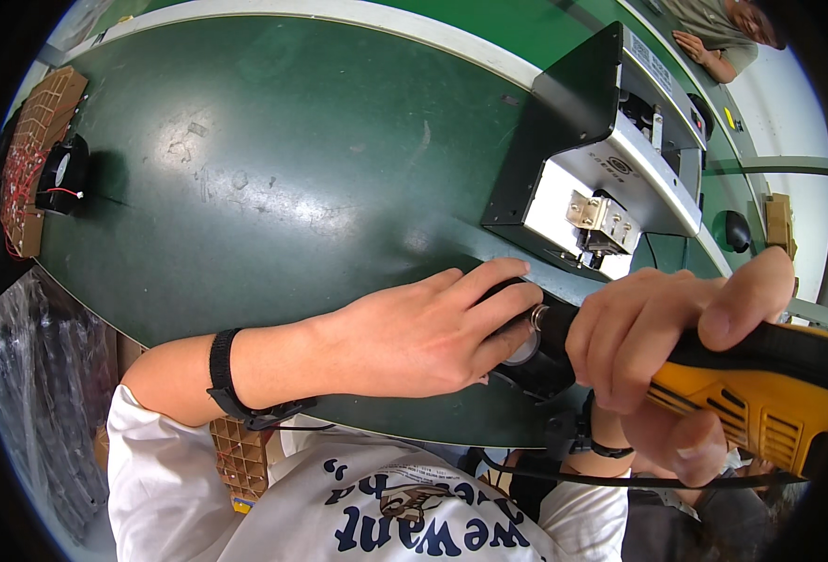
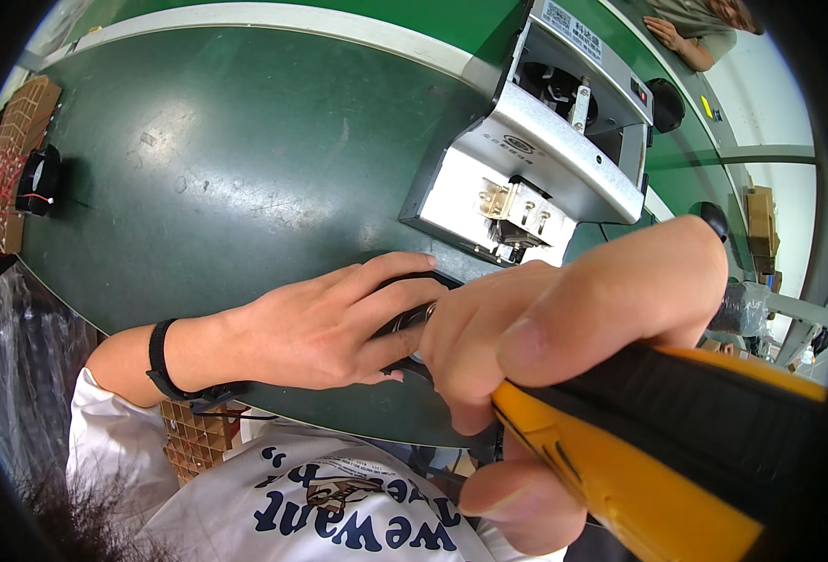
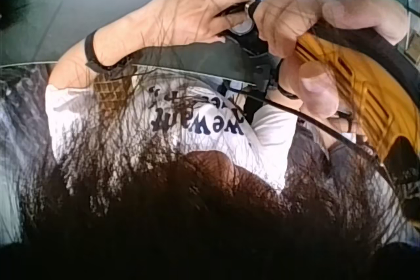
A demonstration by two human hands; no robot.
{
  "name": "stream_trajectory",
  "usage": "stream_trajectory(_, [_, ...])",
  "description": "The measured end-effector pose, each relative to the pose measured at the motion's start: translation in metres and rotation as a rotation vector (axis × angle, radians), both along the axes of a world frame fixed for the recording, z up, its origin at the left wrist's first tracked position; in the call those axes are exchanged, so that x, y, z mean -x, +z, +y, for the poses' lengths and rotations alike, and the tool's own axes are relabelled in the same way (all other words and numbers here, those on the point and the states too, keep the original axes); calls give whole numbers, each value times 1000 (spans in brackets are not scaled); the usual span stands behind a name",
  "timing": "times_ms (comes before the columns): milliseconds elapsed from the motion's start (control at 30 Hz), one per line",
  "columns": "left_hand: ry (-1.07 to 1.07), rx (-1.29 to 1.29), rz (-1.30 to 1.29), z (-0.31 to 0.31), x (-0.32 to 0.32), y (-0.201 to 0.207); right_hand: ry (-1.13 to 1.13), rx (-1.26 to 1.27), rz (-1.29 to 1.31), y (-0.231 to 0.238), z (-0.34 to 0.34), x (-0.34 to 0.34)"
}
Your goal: Assembling small speaker components into black plastic housings using an electric screwdriver on an assembly line.
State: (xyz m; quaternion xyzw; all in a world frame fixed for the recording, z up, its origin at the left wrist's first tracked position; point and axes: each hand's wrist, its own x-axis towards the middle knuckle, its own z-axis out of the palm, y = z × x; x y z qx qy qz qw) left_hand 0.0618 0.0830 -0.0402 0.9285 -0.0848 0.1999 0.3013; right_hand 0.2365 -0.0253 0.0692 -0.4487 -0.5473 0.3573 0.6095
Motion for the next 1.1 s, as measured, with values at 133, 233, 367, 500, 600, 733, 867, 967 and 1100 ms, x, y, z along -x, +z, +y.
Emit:
stream_trajectory(133, [5,-13,-2,0,1,0,41,-47,9,-6,0,-3])
stream_trajectory(233, [-3,4,-2,1,1,0,45,-21,-1,-4,2,-2])
stream_trajectory(367, [1,-9,-8,1,2,0,55,17,-19,0,5,5])
stream_trajectory(500, [-8,-7,-15,1,1,2,-65,66,-28,0,-2,11])
stream_trajectory(600, [8,-67,-22,0,3,0,-58,32,-9,-5,0,12])
stream_trajectory(733, [10,-23,-38,-1,4,0,-51,13,35,-6,1,17])
stream_trajectory(867, [2,-16,-26,0,6,2,-62,45,26,-2,1,21])
stream_trajectory(967, [-21,-2,-29,-1,2,3,-69,75,17,3,-2,22])
stream_trajectory(1100, [-10,13,-24,-1,4,4,-26,122,-52,10,-4,9])
